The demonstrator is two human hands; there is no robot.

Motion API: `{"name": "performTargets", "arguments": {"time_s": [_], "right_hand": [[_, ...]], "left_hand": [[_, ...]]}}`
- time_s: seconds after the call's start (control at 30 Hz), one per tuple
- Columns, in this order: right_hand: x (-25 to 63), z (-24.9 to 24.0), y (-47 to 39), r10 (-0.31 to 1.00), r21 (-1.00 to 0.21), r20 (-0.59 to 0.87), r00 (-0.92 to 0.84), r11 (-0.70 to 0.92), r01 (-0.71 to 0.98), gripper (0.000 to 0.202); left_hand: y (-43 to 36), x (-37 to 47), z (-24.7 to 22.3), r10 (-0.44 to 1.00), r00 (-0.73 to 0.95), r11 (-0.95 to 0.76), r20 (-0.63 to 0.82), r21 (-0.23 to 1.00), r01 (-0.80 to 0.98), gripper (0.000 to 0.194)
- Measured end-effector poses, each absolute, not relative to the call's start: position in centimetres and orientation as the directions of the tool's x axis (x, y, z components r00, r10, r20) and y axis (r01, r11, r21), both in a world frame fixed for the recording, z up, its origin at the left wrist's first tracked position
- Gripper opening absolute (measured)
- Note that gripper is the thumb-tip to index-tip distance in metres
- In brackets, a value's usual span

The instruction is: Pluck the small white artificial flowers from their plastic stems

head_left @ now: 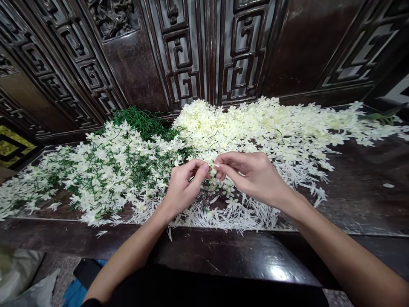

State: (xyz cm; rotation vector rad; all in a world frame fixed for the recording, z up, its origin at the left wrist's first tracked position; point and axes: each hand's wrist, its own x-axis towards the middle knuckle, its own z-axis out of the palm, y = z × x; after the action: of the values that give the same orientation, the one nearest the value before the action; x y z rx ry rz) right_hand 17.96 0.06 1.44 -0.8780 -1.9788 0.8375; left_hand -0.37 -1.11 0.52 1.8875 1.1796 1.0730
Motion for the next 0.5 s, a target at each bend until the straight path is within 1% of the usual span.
{"name": "performTargets", "arguments": {"time_s": [0.17, 0.23, 0.4, 0.5], "right_hand": [[18.1, 1.2, 0.1, 0.792, -0.759, 0.383, -0.476, 0.563, 0.326, 0.018], [18.1, 1.1, 0.1, 0.780, -0.735, 0.402, -0.479, 0.587, 0.339, 0.018], [18.1, 0.6, 0.3, 0.750, -0.678, 0.465, -0.470, 0.643, 0.356, 0.019], [18.1, 0.3, 0.3, 0.715, -0.635, 0.512, -0.477, 0.689, 0.350, 0.019]], "left_hand": [[-1.1, -0.3, 0.4, 0.934, 0.245, -0.335, 0.260, 0.875, 0.349, 0.020], [-1.1, -0.4, 0.5, 0.940, 0.245, -0.311, 0.238, 0.894, 0.324, 0.019], [-1.1, -0.4, 0.7, 0.944, 0.266, -0.254, 0.197, 0.947, 0.197, 0.017], [-1.1, -0.3, 0.8, 0.946, 0.260, -0.242, 0.192, 0.954, 0.178, 0.016]]}}
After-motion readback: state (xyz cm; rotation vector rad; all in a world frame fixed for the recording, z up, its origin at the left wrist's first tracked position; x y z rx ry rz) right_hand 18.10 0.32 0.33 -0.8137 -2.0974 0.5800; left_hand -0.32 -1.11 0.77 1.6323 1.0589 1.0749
